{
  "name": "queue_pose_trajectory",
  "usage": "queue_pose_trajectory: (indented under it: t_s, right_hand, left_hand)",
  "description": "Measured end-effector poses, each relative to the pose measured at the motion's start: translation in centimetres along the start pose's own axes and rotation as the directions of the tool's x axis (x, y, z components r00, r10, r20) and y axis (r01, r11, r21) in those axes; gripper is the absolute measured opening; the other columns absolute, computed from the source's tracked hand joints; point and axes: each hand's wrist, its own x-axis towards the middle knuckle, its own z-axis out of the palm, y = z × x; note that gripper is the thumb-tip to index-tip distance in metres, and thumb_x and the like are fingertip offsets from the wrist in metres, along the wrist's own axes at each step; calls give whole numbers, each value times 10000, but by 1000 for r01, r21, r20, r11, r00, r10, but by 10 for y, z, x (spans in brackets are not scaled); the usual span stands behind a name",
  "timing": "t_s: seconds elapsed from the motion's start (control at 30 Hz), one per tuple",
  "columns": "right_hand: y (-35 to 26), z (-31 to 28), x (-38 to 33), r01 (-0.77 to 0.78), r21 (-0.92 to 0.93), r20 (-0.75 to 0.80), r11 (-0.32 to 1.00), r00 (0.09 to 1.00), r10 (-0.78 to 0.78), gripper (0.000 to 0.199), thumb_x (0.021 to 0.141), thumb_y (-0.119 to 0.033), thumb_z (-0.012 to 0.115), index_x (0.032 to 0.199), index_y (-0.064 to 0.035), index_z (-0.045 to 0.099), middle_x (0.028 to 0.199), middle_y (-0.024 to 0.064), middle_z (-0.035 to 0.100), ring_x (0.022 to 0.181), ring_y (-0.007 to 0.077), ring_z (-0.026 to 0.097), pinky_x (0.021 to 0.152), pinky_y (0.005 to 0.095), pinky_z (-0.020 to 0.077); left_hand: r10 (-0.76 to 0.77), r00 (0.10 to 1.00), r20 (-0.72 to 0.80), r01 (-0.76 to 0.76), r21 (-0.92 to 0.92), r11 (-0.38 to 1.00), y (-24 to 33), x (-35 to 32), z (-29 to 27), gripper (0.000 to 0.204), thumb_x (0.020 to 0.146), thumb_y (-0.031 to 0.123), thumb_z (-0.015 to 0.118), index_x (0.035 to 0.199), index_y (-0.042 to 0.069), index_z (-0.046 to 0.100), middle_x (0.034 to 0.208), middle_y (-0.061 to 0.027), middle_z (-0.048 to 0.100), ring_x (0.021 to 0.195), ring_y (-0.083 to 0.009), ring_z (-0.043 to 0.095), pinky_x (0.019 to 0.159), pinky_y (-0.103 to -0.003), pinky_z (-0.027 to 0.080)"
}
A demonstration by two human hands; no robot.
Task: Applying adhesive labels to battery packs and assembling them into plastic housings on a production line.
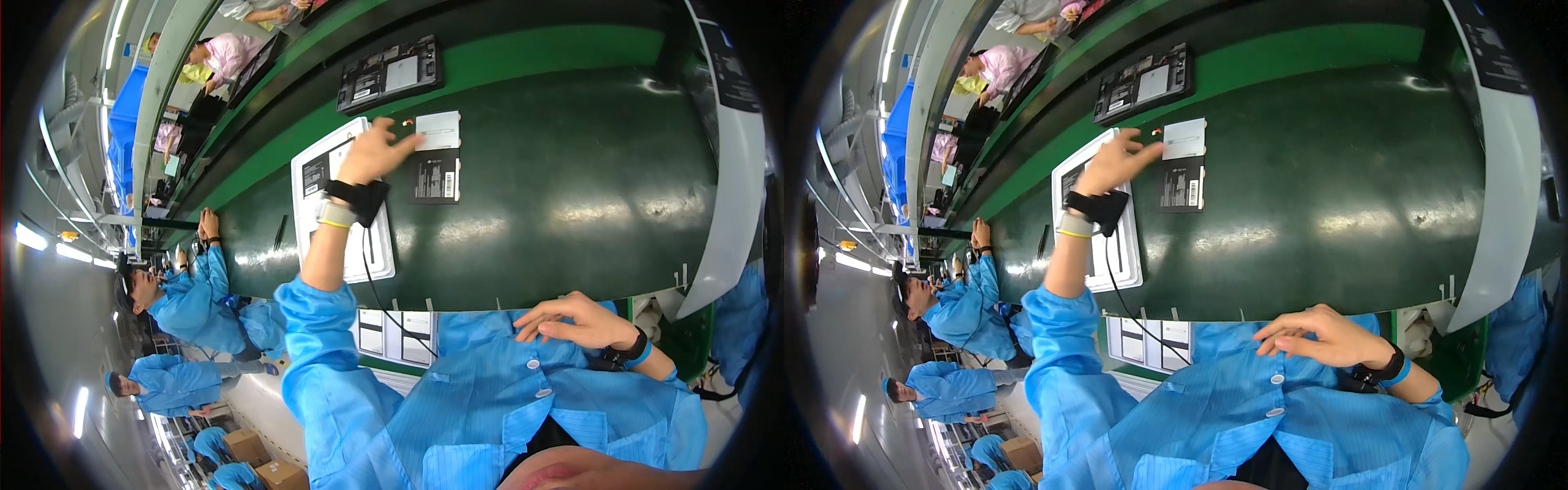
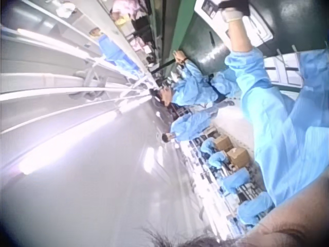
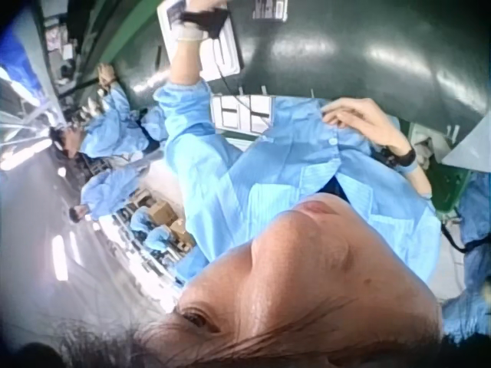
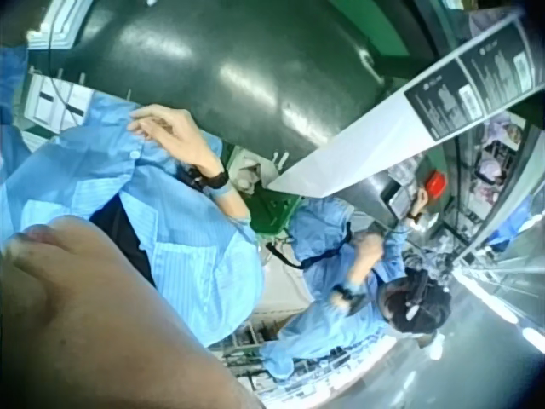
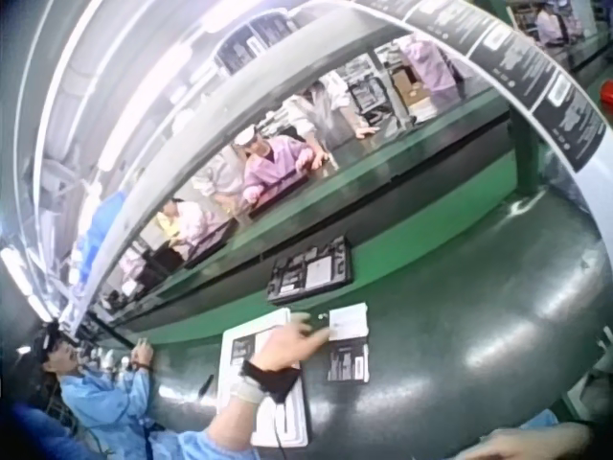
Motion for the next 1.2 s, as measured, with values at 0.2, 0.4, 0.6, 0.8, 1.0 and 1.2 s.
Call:
queue_pose_trajectory:
  t_s: [0.2, 0.4, 0.6, 0.8, 1.0, 1.2]
  right_hand:
    - [-18, -14, 19, -38, 32, -103, 999, 994, 41, 288, 1047, -142, 556, 1260, 18, 669, 1052, 158, 769, 938, 199, 742, 793, 323, 599]
    - [-32, -19, 45, -92, -133, -139, 987, 988, 73, 284, 1043, -158, 574, 1241, 21, 673, 1031, 148, 770, 922, 176, 733, 803, 304, 577]
    - [-26, -15, 60, -135, -139, -167, 981, 980, 111, 318, 1066, -219, 545, 1262, 2, 660, 1076, 111, 751, 979, 158, 699, 821, 291, 550]
    - [-24, 4, 74, -115, -239, -106, 964, 990, 92, 291, 1051, -174, 548, 1238, 11, 672, 1060, 122, 754, 962, 170, 703, 813, 305, 550]
    - [11, 63, 95, 64, -279, 304, 958, 952, 25, 249, 1016, -119, 590, 1225, -6, 663, 1116, 154, 745, 944, 258, 736, 851, 362, 580]
    - [123, 89, 136, -133, -300, 284, 945, 933, 221, 303, 1043, -129, 547, 1310, 0, 609, 1235, 153, 700, 1076, 213, 692, 910, 391, 582]
  left_hand:
    - [159, 961, -225, -101, 252, 963, 54, -36, 75, 1030, 759, 551, 837, 1427, -109, 412, 1145, -280, 640, 1069, -420, 636, 886, -488, 563]
    - [133, 963, -234, -107, 118, 987, 42, -45, 79, 984, 750, 425, 849, 1431, -117, 390, 1179, -275, 595, 1124, -407, 582, 886, -484, 562]
    - [138, 951, -276, -120, 83, 989, 41, -25, 90, 961, 588, 396, 853, 1270, -136, 433, 1163, -295, 580, 1076, -427, 585, 924, -501, 539]
    - [197, 948, -252, -175, 105, 979, 40, -22, 89, 677, 750, 107, 683, 1333, -136, 438, 1196, -322, 617, 1141, -476, 601, 978, -555, 516]
    - [402, 892, -209, -382, 129, 915, 4, -56, 71, 429, 825, 132, 673, 1173, -91, 559, 1146, -293, 645, 1107, -460, 613, 973, -511, 506]
    - [429, 865, -260, -475, -146, 868, -19, -158, -15, 445, 866, 215, 771, 1160, -98, 651, 1095, -247, 719, 1052, -322, 699, 930, -388, 553]
